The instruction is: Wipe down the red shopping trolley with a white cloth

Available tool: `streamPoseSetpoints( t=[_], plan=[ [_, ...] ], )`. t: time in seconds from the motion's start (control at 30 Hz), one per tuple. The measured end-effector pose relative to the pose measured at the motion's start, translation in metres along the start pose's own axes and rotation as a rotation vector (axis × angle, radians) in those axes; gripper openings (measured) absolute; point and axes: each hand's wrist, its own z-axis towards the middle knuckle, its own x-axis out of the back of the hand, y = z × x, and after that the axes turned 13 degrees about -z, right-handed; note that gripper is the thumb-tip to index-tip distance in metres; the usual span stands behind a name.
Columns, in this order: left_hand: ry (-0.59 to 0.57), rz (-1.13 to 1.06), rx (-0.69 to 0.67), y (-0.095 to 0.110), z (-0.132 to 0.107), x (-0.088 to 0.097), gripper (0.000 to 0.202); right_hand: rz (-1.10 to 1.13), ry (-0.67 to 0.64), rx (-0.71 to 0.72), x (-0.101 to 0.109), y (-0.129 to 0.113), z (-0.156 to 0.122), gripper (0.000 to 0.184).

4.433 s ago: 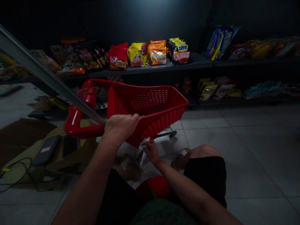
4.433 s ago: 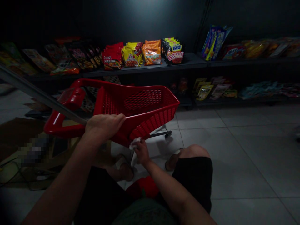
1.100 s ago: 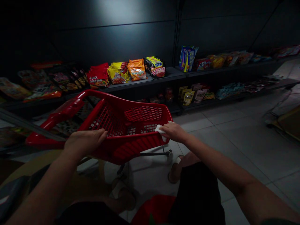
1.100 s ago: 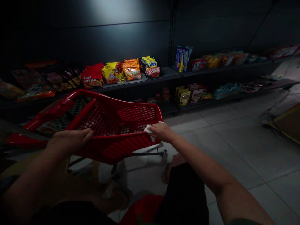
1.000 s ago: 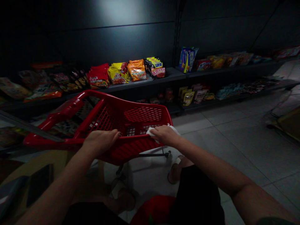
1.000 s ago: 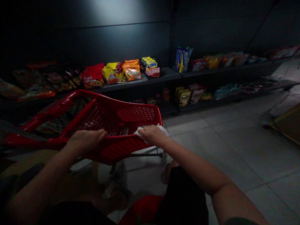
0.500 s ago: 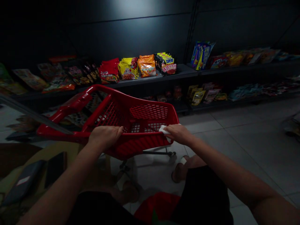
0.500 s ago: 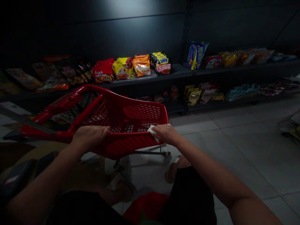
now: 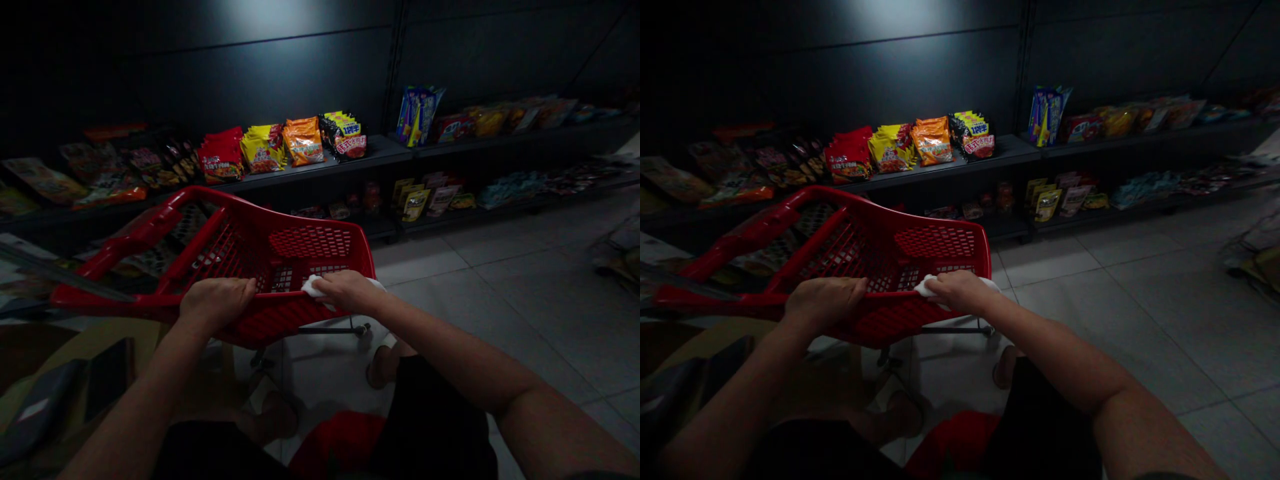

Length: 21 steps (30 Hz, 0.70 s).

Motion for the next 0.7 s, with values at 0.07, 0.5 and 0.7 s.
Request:
streamPoseSetpoints(
  t=[0.07, 0.5, 0.7],
  plan=[
    [0.014, 0.011, -0.015, -0.003, -0.005, -0.003, 0.039, 0.010, 0.009, 0.026, -0.001, 0.022, -0.033, 0.033],
    [0.091, 0.073, -0.139, -0.012, -0.019, -0.014, 0.037, -0.082, 0.251, 0.395, -0.016, 0.081, -0.082, 0.036],
    [0.074, -0.150, 0.001, -0.017, -0.015, -0.010, 0.034, -0.080, 0.248, 0.309, -0.023, 0.068, -0.072, 0.028]
  ],
)
